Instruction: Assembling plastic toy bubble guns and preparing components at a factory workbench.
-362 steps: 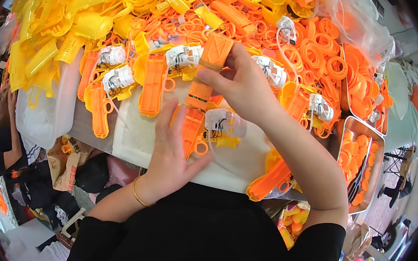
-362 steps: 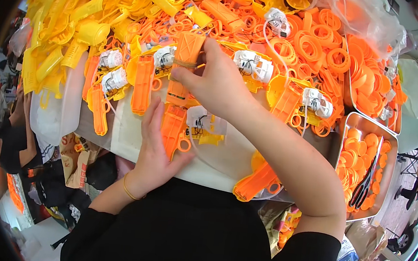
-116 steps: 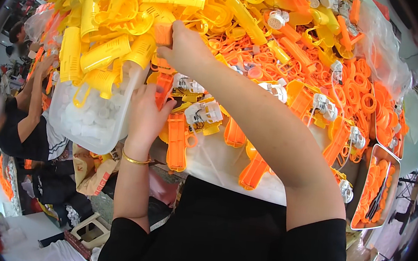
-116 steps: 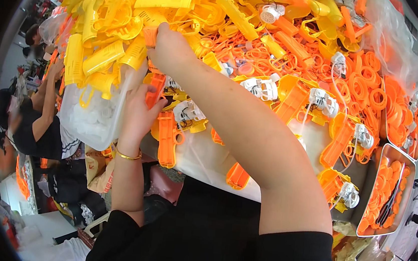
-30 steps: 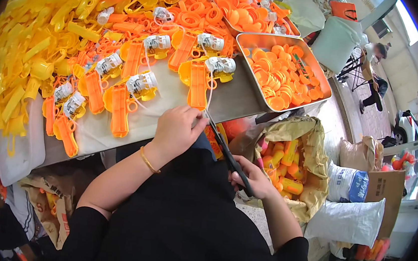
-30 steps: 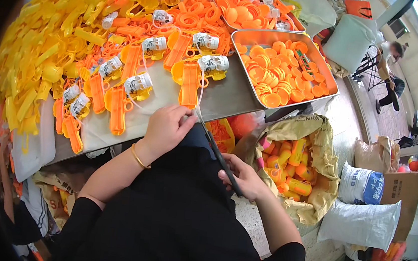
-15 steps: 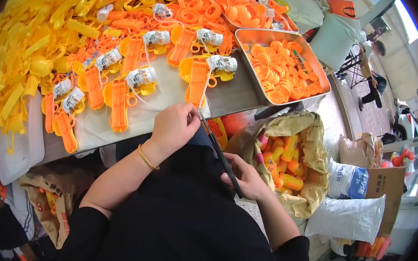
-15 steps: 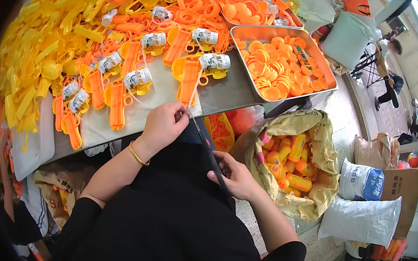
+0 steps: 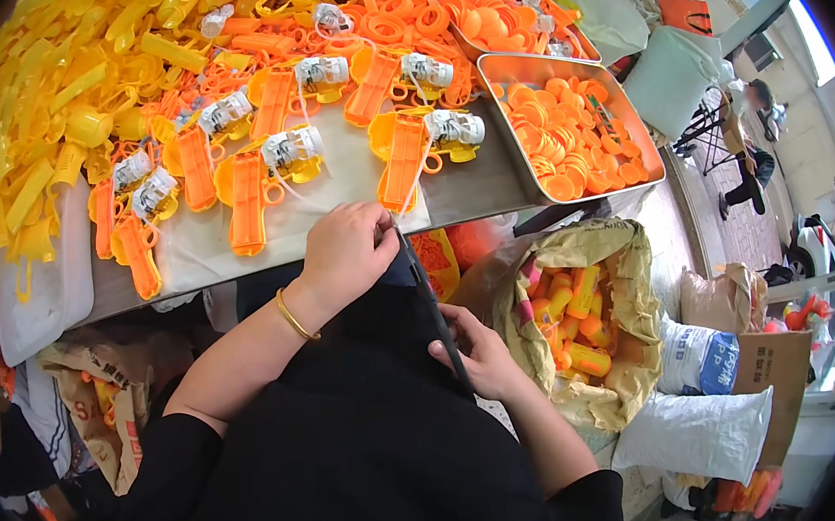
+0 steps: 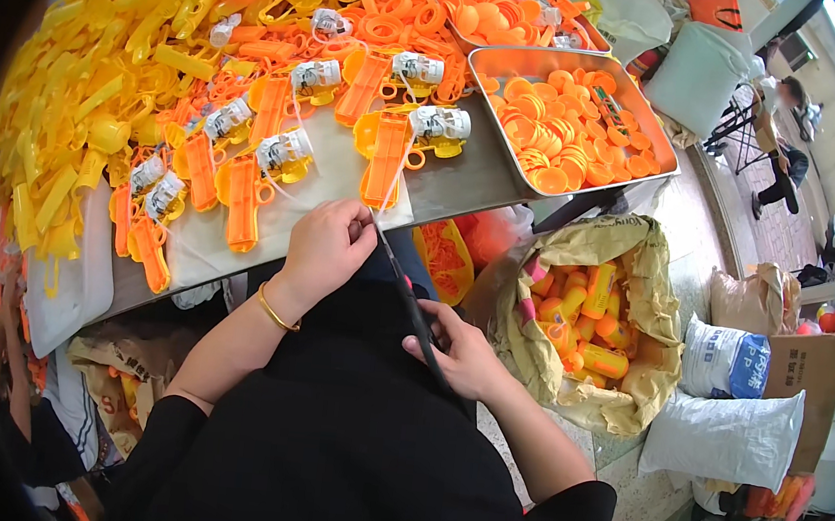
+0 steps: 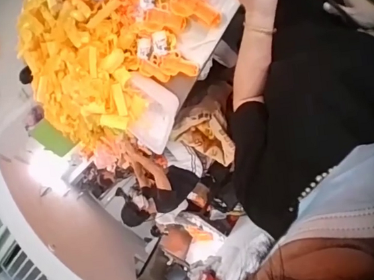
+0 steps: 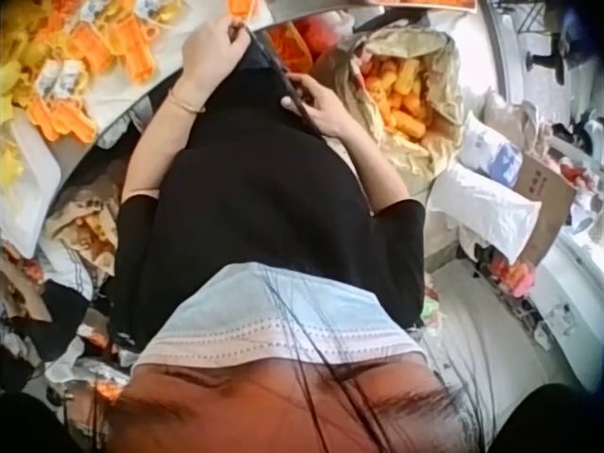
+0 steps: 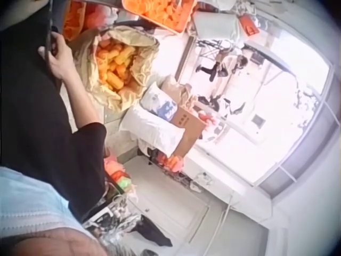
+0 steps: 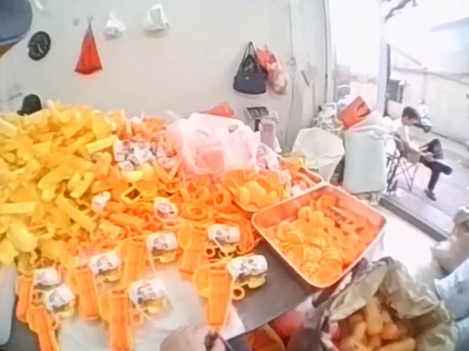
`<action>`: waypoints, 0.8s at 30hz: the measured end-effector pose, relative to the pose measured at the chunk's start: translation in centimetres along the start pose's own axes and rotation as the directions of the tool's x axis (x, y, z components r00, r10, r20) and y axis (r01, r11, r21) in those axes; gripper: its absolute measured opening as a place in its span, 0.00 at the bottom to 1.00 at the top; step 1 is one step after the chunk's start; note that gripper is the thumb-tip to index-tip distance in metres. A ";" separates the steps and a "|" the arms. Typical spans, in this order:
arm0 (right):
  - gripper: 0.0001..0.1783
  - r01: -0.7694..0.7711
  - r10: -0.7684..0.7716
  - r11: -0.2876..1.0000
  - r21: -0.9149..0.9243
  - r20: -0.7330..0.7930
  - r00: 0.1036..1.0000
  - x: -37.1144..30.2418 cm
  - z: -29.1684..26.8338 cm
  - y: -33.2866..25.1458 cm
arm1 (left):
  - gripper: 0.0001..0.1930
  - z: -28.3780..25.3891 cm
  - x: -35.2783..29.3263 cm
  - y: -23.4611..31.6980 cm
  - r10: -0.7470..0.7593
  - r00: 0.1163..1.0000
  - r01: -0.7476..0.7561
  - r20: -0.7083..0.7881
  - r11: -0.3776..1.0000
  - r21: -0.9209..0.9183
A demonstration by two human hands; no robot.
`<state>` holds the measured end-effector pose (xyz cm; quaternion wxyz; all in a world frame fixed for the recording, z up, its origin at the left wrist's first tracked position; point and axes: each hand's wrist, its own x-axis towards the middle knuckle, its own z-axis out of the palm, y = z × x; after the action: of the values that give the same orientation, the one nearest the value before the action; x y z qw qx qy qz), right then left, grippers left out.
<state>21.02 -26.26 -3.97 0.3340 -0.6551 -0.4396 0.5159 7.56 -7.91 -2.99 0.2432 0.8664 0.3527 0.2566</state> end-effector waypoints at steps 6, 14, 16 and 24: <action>0.29 -0.114 0.115 0.986 0.123 0.001 0.993 -0.1 0.7 -0.8 | 0.05 -0.2 0.1 -0.4 -0.060 0.998 0.062 0.020 0.994 -0.090; 0.29 0.003 -0.030 0.970 0.243 0.111 0.993 -0.9 -1.7 0.0 | 0.08 -4.8 -2.6 -1.5 0.020 0.942 -0.066 0.334 0.989 0.129; 0.28 0.010 -0.025 0.966 0.259 0.056 0.998 -0.4 -2.7 -1.0 | 0.08 -6.4 -2.8 -2.7 0.050 0.930 -0.123 0.363 0.976 0.182; 0.28 0.144 -0.199 0.907 -0.396 -0.102 0.975 4.3 -3.2 -6.3 | 0.10 -3.4 11.7 -4.3 0.523 0.843 -0.484 -0.123 0.839 0.250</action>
<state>23.05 -19.75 0.82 0.2724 -0.7014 -0.5640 0.3404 10.61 4.19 0.18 0.0401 0.9214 0.1580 0.3528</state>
